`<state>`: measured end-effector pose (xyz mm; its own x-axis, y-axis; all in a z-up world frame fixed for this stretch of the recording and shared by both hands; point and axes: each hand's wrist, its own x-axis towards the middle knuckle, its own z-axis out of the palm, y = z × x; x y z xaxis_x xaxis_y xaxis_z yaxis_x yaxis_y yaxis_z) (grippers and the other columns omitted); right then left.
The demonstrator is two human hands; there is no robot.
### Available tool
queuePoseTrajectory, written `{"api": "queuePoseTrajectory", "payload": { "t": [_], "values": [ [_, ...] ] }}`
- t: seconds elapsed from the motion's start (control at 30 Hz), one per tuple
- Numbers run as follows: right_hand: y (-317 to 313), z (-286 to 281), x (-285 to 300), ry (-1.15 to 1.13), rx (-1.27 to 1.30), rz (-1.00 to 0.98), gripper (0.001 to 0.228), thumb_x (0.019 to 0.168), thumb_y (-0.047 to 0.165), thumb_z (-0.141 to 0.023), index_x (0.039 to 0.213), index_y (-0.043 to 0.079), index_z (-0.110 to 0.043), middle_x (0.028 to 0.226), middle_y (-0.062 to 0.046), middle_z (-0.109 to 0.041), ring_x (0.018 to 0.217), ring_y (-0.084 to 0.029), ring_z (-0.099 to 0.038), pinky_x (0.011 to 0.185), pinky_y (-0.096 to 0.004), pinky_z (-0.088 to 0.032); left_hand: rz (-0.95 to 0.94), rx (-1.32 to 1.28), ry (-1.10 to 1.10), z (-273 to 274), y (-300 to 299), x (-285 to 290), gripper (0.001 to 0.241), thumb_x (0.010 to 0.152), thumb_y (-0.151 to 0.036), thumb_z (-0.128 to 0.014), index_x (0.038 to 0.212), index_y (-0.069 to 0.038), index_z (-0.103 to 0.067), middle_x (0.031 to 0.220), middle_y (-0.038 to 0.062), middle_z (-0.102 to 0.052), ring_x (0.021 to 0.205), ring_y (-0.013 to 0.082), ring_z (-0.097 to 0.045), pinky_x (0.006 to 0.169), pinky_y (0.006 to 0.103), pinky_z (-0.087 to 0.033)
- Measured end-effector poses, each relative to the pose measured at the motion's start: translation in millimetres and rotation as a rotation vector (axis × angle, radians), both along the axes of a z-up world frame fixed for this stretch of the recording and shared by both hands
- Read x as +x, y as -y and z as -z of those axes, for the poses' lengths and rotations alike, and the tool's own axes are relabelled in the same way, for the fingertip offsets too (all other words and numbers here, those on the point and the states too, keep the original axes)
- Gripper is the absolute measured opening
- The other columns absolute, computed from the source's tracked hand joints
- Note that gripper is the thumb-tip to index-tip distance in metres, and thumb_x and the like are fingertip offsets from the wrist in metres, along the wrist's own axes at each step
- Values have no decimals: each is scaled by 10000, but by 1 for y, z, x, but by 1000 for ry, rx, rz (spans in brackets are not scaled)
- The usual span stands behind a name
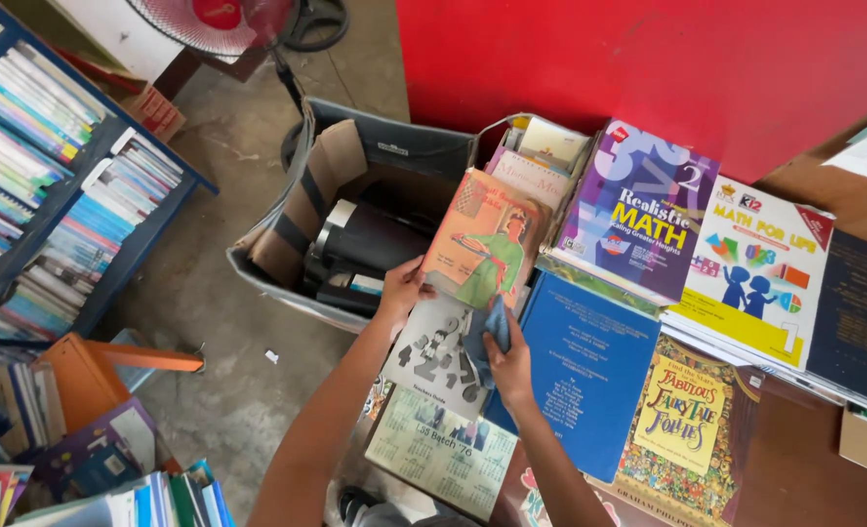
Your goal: Sorting and organizing a large collection of books by moving them from piles into stacks
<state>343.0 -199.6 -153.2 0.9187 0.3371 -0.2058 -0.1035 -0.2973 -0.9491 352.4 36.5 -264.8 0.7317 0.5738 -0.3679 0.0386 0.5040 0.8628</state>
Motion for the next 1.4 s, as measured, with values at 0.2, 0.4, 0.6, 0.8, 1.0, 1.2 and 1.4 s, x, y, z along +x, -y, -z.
{"api": "queuePoseTrajectory", "payload": {
  "t": [0.2, 0.4, 0.6, 0.8, 1.0, 1.2, 1.4],
  "values": [
    [-7, -7, 22, 4, -140, -159, 587, 960, 125, -526, 1502, 174, -308, 1286, -239, -552, 1023, -457, -610, 734, -522, -525, -10, 74, 14, 30, -3, 58, 382, 924, 19, -531, 1304, -23, -537, 921, 263, -599, 597, 384, -672, 567, 560, -616],
    [-15, 0, 51, -36, -275, -203, 622, 940, 184, -534, 1510, 257, -297, 1370, -188, -507, 1127, -444, -555, 821, -526, -534, -50, 170, 20, 7, 4, 91, 383, 890, 97, -511, 1267, 40, -537, 1008, 248, -462, 679, 481, -641, 595, 601, -588],
    [-20, 9, 54, -67, -89, -139, 565, 951, 142, -502, 1490, 177, -338, 1377, -245, -479, 1194, -485, -496, 867, -563, -495, 80, 678, -322, 15, -4, 109, 295, 791, -91, -652, 1039, -228, -733, 1019, 3, -602, 874, 281, -667, 720, 385, -601],
    [-20, -21, 30, -261, 420, 0, 643, 889, 123, -576, 1485, 140, -337, 1377, -259, -484, 1237, -361, -488, 962, -507, -440, 60, 308, 62, 33, 4, 102, 742, 629, 165, -737, 1313, -67, -563, 1220, 208, -452, 901, 357, -641, 722, 402, -615],
    [24, -5, 13, -975, 1130, 202, 482, 983, 510, -478, 1180, 95, -624, 1070, -59, -681, 915, -180, -653, 827, -325, -502, 19, 109, 140, -70, 18, -11, 158, 845, 42, -561, 954, 35, -675, 747, 80, -615, 540, 135, -496, 490, 239, -428],
    [5, 24, -4, -1107, 1214, -65, 328, 944, 435, -495, 1103, 197, -654, 1039, 11, -631, 810, -169, -502, 670, -323, -449, -428, 80, -268, -14, 5, -178, 356, 944, -190, -477, 640, -49, -598, 395, 89, -367, 275, 157, -350, 260, 285, -311],
    [-79, 17, -62, -1284, 1194, -276, 256, 889, 328, -543, 1082, 215, -669, 1076, 39, -626, 857, -226, -459, 608, -333, -399, -737, -20, -189, -17, 16, -362, 305, 1033, -210, -369, 891, -21, -560, 526, -29, -256, 365, 65, -293, 312, 179, -260]
  ]
}}
